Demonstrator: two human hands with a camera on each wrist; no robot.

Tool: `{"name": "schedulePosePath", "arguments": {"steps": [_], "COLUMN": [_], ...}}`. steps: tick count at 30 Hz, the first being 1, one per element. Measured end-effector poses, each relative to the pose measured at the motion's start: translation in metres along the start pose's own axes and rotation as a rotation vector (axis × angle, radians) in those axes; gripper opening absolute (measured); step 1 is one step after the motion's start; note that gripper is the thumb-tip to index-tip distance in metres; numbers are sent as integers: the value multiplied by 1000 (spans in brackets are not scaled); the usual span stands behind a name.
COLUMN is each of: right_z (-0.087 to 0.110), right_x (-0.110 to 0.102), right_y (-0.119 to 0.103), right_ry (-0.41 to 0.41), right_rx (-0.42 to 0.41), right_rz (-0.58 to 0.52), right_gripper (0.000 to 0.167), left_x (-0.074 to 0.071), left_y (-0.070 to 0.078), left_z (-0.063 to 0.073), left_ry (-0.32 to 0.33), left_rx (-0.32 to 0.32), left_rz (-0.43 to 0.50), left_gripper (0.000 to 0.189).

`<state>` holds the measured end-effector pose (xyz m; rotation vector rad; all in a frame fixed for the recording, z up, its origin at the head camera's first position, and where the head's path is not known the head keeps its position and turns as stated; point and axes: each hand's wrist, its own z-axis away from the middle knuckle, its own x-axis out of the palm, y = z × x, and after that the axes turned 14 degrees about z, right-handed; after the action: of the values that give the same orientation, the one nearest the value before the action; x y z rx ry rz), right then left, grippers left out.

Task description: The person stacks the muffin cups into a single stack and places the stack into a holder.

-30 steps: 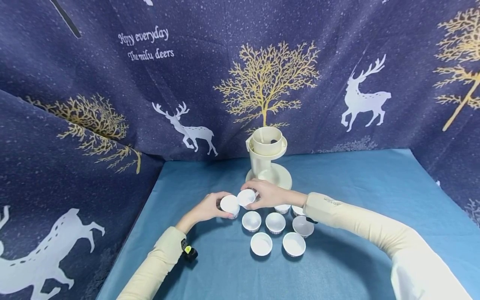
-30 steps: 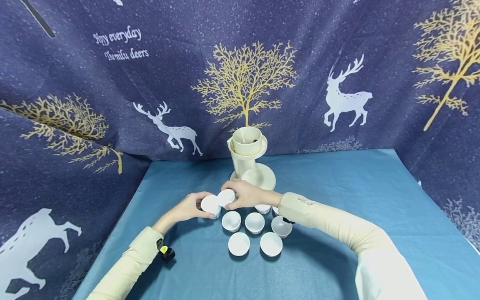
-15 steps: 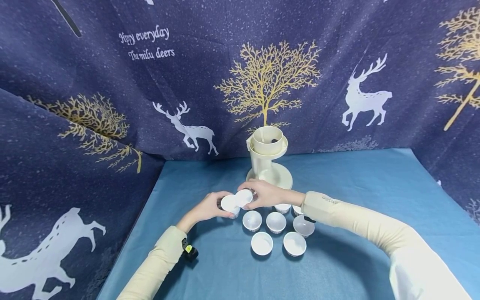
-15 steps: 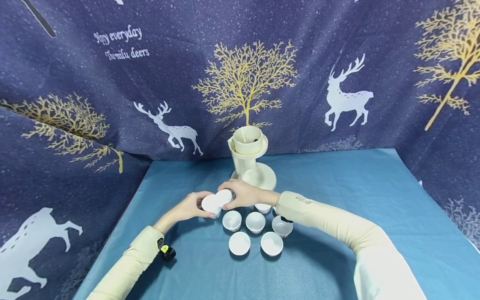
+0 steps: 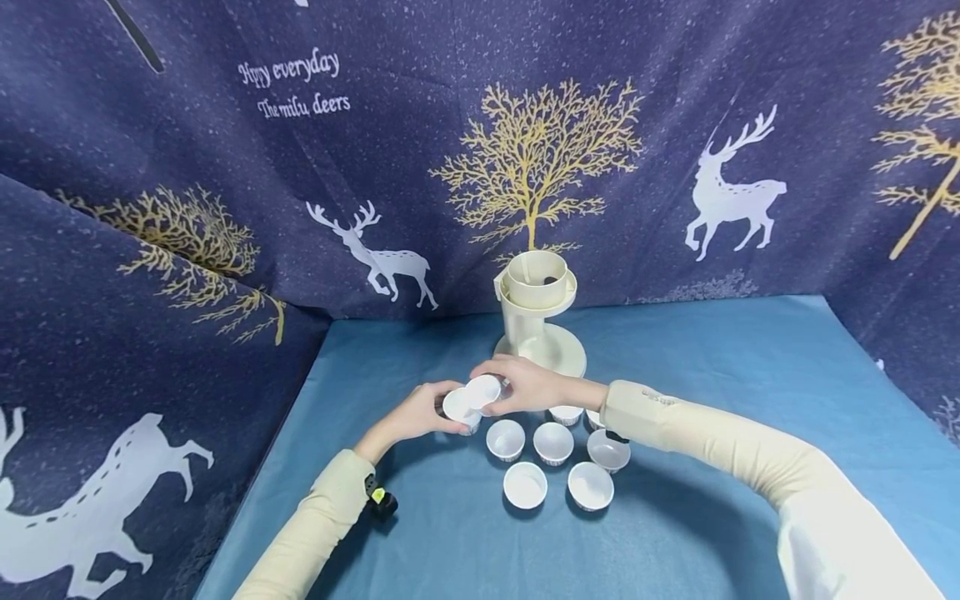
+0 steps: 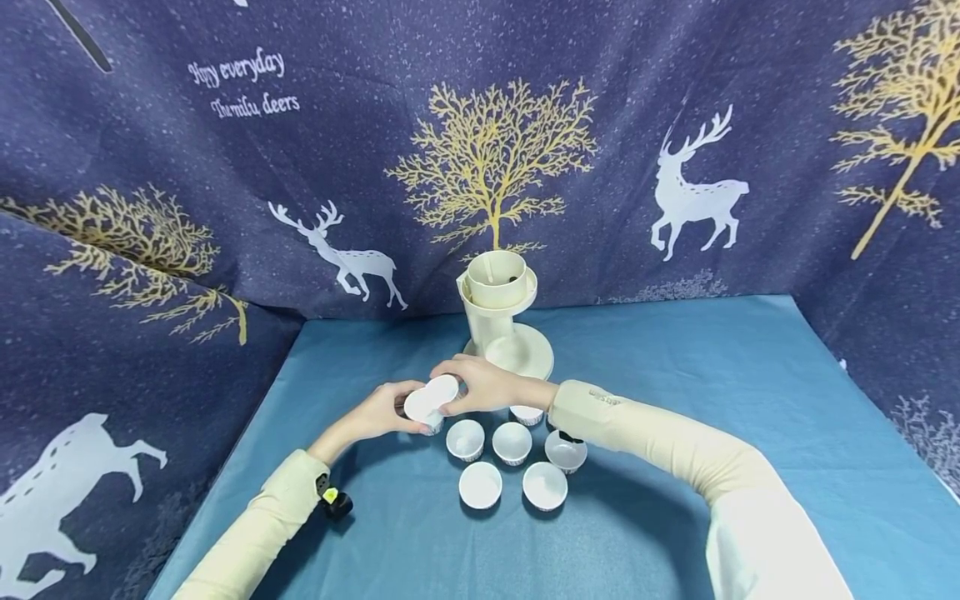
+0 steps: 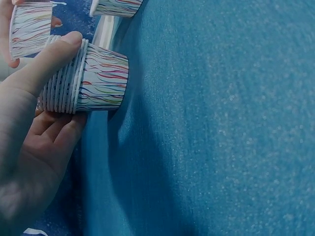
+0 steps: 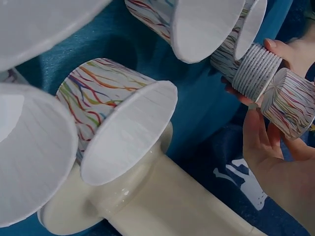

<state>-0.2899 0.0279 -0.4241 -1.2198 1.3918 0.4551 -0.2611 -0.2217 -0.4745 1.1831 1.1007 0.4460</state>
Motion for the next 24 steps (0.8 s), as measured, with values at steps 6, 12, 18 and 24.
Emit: {"name": "schedulePosePath", "arguments": {"steps": [6,12,18,24], "right_z": [-2,-6,-11,-16], "right_x": [0,1,-1,-1], "right_y": [-4,-5,-11,-15], "right_ry": [-29,-69,-83,-92], "right_rx": [-21,-9,-18,-33], "right_rz": [-17,33,59,72], "right_gripper": [51,55,57,56], "left_x": [0,-1,-1,0], "left_y": [2,4,3,26], "left_z": [1,1,-1,6], "left_ry": [-1,-6,6,8], "left_rx": [-11,-17,-11,-31], "left_rz": [-10,7,2,42], "left_gripper": [59,61,59,56]}}
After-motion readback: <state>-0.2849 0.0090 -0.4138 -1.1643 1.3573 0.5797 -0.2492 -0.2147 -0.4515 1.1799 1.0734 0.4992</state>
